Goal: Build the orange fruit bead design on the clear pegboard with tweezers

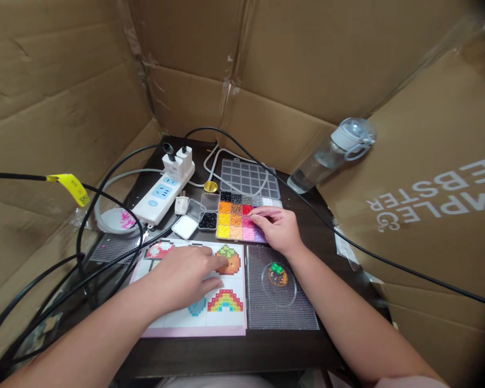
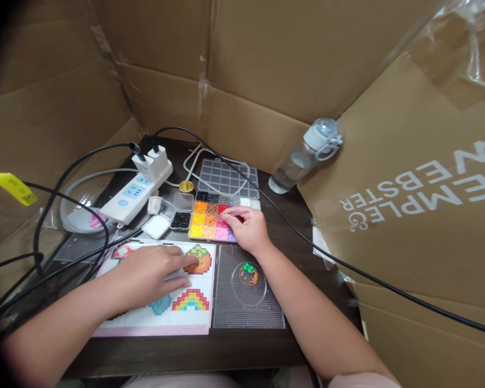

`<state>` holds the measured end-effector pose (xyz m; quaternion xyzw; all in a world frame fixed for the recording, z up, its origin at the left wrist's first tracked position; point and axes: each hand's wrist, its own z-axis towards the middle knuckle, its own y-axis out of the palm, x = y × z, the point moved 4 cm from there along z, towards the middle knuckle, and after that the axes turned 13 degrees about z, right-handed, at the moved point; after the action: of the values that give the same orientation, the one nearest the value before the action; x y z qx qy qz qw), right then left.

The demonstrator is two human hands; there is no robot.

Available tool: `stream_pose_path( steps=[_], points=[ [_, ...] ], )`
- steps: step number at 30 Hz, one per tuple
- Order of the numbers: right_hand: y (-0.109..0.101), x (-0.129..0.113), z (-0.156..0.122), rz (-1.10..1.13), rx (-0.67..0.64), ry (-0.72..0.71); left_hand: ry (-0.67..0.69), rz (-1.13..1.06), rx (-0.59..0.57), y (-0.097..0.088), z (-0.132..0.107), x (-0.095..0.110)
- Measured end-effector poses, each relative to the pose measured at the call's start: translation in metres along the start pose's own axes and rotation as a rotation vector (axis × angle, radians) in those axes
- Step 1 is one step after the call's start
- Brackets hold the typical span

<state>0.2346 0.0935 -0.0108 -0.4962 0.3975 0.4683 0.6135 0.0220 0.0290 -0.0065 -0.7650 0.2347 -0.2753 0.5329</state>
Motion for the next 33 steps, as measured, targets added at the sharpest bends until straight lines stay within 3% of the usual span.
stream_pose_path(
  steps=[21,26,29,33],
  points=[
    [0.000,-0.002,0.000,-0.016,0.006,0.004,-0.004,0.004,-0.004,0.000,0.001,0.000],
    [-0.015,-0.016,-0.003,0.051,0.039,-0.040,0.006,-0.003,0.001,0.001,0.000,-0.001],
    [-0.028,-0.019,-0.014,0.222,0.029,0.040,0.001,0.011,-0.011,0.002,0.000,-0.001],
    [-0.048,-0.013,-0.049,0.468,0.124,0.150,0.006,0.022,-0.024,0.003,0.002,-0.001]
  ],
)
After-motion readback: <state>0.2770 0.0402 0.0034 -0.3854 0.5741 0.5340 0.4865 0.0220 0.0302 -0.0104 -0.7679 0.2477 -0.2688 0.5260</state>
